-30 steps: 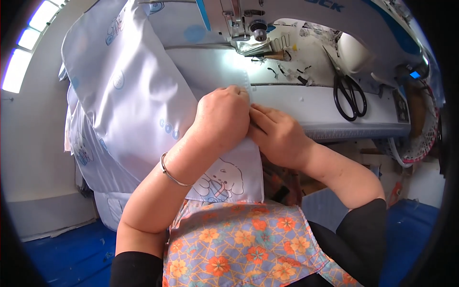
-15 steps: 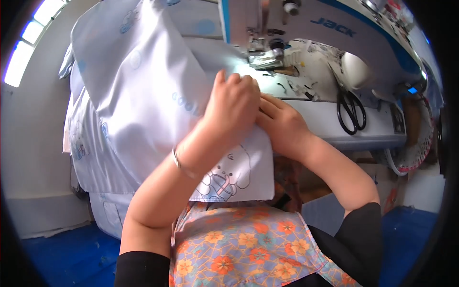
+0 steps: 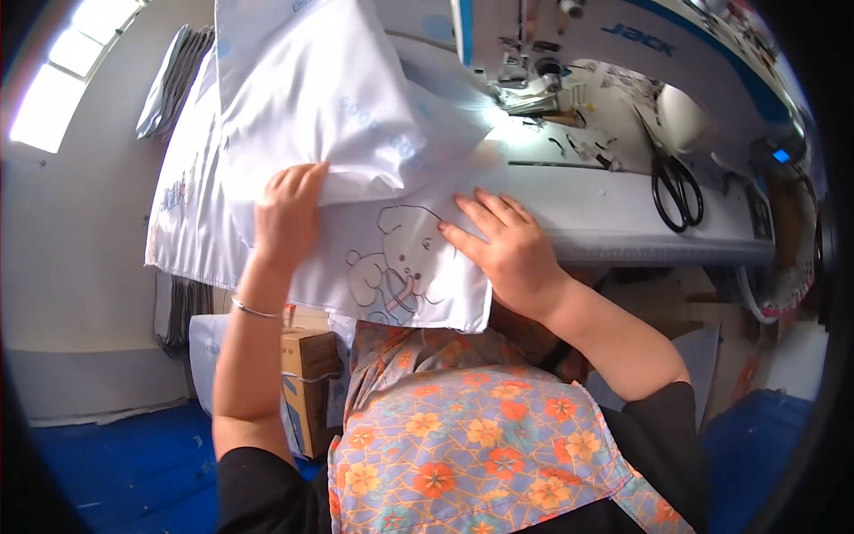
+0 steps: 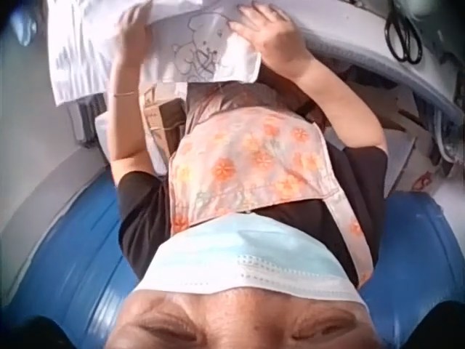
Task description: Sewing and trimming textile products using an industrial sewing machine and scissors.
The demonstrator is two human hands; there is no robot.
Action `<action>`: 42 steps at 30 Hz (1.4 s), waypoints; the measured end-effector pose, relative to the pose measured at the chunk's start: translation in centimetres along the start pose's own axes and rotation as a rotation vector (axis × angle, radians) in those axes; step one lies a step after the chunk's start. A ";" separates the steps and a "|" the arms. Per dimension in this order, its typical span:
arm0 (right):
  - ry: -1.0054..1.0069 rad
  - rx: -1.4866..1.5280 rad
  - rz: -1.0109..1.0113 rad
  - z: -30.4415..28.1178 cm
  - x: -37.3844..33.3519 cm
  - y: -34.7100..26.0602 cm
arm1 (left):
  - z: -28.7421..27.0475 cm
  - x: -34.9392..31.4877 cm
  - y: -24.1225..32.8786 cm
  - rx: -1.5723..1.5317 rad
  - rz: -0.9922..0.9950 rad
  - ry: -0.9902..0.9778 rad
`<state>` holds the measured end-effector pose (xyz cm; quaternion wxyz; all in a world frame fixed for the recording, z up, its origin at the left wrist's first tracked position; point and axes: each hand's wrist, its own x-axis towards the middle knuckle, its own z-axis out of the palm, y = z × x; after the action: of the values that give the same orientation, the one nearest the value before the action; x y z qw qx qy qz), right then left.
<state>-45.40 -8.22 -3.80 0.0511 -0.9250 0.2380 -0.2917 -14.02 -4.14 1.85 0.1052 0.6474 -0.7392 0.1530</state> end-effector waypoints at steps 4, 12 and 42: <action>0.069 0.033 0.077 0.5 0.2 -0.7 | -7.1 1.5 6.0 0.040 0.249 -0.279; 0.148 0.676 0.338 -2.2 -2.0 0.5 | -10.0 1.0 12.7 -0.482 0.290 -0.986; 0.028 0.115 0.029 -5.0 -4.9 3.1 | 3.4 6.5 17.5 -0.396 0.171 0.007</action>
<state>-53.03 -8.40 -2.96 0.1049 -0.9129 0.2347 -0.3169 -32.13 -9.38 -0.62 0.2195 0.5484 -0.8067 0.0155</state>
